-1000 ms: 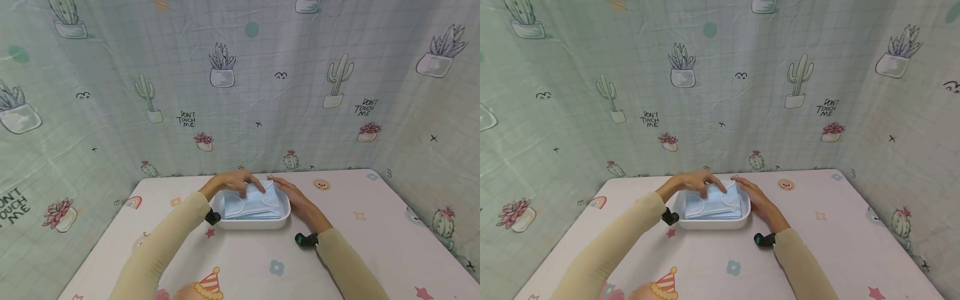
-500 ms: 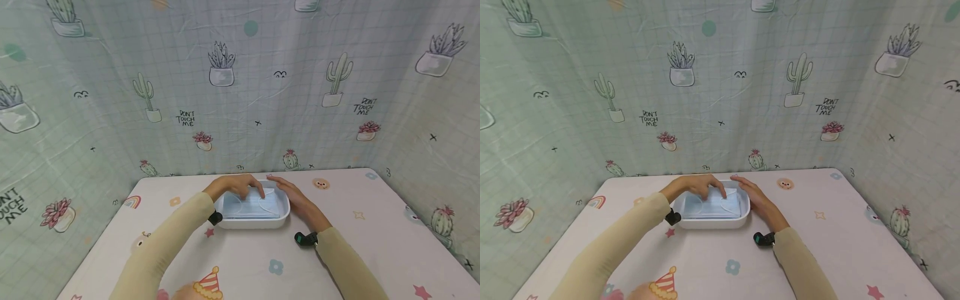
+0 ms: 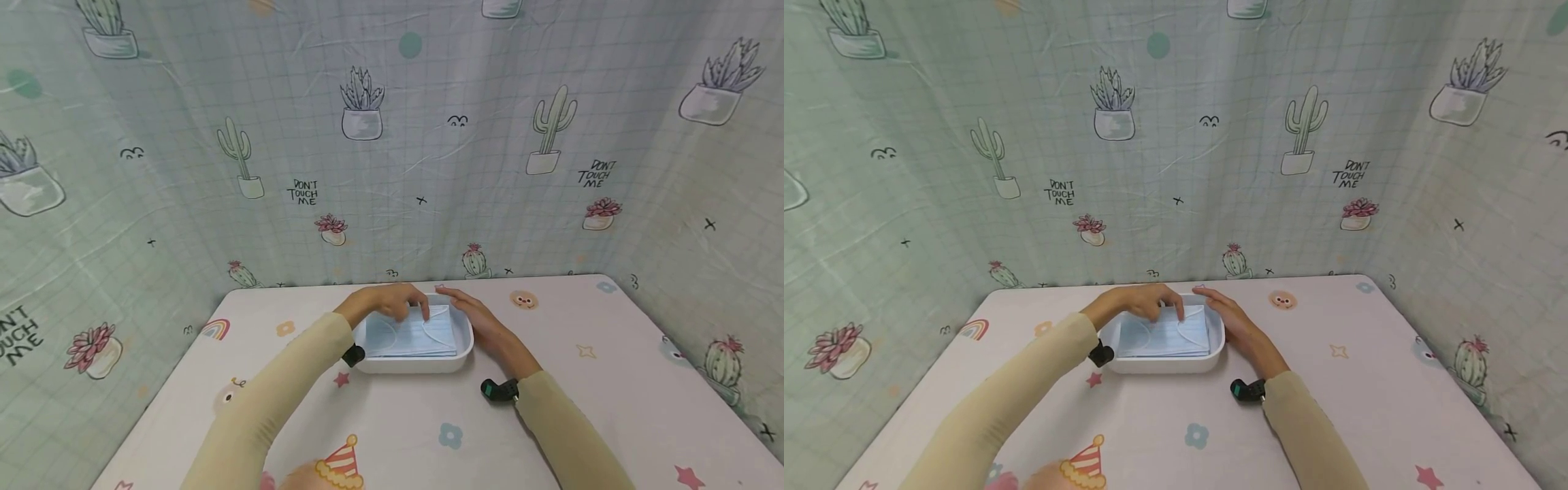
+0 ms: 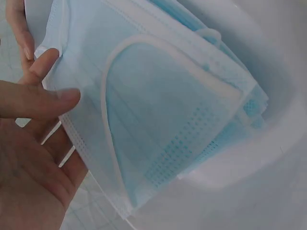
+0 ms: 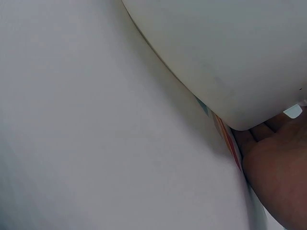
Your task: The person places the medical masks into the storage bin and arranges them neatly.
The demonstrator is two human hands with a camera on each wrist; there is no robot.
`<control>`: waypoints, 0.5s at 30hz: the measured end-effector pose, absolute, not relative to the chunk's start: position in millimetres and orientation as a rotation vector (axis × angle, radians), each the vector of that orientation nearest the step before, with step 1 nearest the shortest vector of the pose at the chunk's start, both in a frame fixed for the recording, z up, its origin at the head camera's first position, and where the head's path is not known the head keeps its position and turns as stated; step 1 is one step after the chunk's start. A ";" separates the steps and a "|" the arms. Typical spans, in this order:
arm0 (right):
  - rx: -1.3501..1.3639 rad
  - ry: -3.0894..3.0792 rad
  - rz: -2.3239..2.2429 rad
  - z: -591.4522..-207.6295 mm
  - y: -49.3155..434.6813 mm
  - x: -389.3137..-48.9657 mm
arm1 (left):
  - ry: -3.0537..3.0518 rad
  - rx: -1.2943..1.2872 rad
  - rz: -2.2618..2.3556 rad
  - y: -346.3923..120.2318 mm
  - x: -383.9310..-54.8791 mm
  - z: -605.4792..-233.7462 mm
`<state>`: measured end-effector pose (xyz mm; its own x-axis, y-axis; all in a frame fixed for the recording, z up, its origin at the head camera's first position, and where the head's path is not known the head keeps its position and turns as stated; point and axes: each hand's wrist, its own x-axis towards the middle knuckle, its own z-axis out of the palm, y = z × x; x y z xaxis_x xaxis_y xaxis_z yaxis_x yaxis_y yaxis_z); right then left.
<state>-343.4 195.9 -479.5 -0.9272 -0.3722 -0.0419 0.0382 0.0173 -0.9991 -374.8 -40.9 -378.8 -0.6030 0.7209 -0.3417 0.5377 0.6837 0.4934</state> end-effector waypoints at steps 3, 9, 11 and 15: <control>-0.352 2.016 -1.979 -480.0 196.2 -343.2 | 2.409 0.950 0.502 -43.1 -376.0 -380.6; -0.381 2.000 -1.993 -480.5 196.2 -342.9 | 2.476 0.897 0.552 -46.5 -380.1 -386.4; -0.380 1.989 -2.000 -480.4 196.1 -343.1 | 2.487 0.898 0.565 -47.5 -381.2 -387.5; -0.385 1.984 -2.006 -479.6 195.4 -343.4 | 2.506 0.931 0.571 -49.7 -383.3 -389.6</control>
<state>-343.4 195.4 -479.6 -0.9212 -0.3887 -0.0153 0.0196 -0.0072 -0.9998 -383.3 -49.7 -389.6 -0.6957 0.6815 -0.2269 0.5159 0.6939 0.5024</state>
